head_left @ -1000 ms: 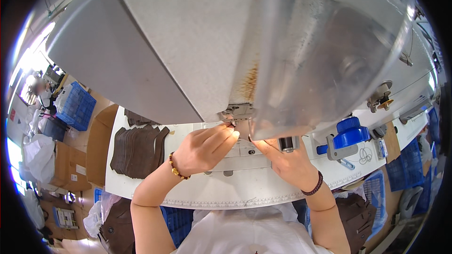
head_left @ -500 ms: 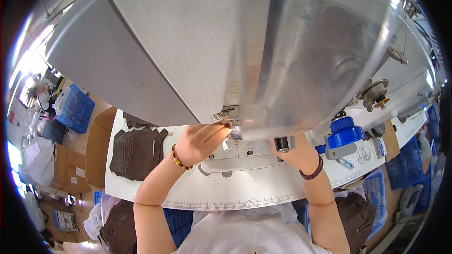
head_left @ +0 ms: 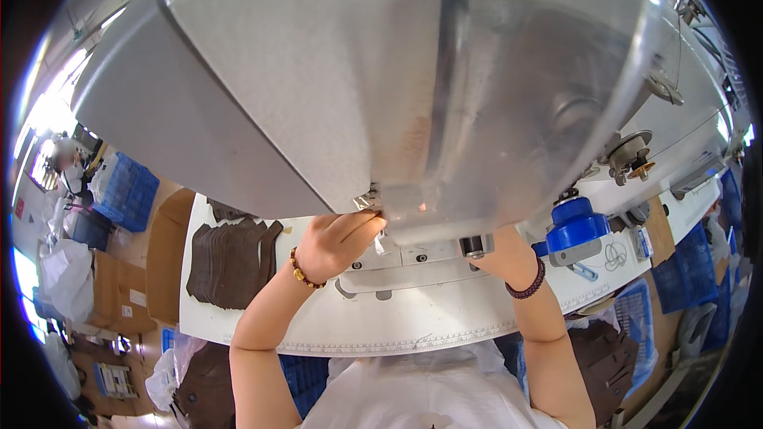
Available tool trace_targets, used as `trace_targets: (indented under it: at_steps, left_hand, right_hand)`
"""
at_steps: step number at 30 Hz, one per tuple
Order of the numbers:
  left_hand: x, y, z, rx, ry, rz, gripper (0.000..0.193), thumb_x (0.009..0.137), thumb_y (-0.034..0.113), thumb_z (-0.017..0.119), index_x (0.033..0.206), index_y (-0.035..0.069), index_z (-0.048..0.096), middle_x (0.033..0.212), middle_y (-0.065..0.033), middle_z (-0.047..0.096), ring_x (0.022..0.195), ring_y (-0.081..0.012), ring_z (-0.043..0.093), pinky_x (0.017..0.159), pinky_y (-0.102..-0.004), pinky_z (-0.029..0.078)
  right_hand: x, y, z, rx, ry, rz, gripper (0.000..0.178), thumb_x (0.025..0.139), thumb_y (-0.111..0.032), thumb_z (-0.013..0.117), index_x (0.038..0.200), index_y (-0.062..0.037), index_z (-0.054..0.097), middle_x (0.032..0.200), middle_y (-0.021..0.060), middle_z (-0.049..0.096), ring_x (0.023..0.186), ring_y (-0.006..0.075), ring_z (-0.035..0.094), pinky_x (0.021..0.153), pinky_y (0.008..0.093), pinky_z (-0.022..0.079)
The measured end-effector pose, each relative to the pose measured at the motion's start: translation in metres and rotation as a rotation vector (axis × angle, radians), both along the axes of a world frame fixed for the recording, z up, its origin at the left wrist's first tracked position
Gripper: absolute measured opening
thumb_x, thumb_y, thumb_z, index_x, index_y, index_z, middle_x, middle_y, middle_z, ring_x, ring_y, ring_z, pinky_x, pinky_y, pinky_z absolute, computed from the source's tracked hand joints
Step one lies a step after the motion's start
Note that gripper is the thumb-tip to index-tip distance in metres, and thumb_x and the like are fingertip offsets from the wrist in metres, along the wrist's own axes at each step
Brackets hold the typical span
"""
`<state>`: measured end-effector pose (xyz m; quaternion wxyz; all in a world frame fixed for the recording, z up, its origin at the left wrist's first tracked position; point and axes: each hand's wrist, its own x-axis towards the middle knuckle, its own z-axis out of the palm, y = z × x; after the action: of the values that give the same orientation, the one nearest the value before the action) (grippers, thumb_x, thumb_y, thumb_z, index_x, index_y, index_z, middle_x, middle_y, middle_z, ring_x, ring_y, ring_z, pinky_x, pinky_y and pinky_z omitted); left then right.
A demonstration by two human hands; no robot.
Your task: The recorder is using a sewing machine to stitch together pieces of brown leather for shoes.
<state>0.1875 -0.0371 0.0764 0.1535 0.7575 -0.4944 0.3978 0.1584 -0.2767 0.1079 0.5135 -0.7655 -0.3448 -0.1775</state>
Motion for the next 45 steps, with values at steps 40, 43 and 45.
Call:
trace_targets:
  at_steps: [40,43,45]
  left_hand:
    - [-0.407,0.397,-0.090,0.589,0.646,2.074,0.065,0.068,0.051,0.069,0.124,0.022,0.056,0.116,-0.0102,0.057,0.108,-0.0290,0.053,0.089,-0.0453,0.039]
    - [-0.405,0.370,-0.121,0.131,0.780,2.072,0.071,0.069,0.048,0.070,0.133,0.026,0.045,0.128,-0.0093,0.047,0.121,-0.0276,0.041,0.096,-0.0494,0.031]
    - [-0.378,0.322,-0.107,0.001,1.024,1.696,0.070,0.071,0.046,0.069,0.134,0.028,0.043,0.131,-0.0116,0.046,0.125,-0.0323,0.036,0.099,-0.0520,0.029]
  right_hand:
    - [-0.142,0.006,-0.077,-0.102,-0.090,-0.033,0.015,0.078,0.004,0.056,0.091,0.0068,0.062,0.097,0.0209,0.063,0.082,0.0294,0.061,0.073,0.0323,0.049]
    - [-0.140,-0.002,-0.086,-0.182,-0.063,-0.079,0.014,0.079,0.004,0.056,0.091,0.0069,0.063,0.098,0.0197,0.064,0.084,0.0286,0.062,0.075,0.0325,0.049]
    - [-0.139,-0.009,-0.092,-0.240,0.017,-0.165,0.013,0.080,0.003,0.057,0.091,0.0065,0.063,0.099,0.0188,0.064,0.085,0.0282,0.062,0.076,0.0321,0.049]
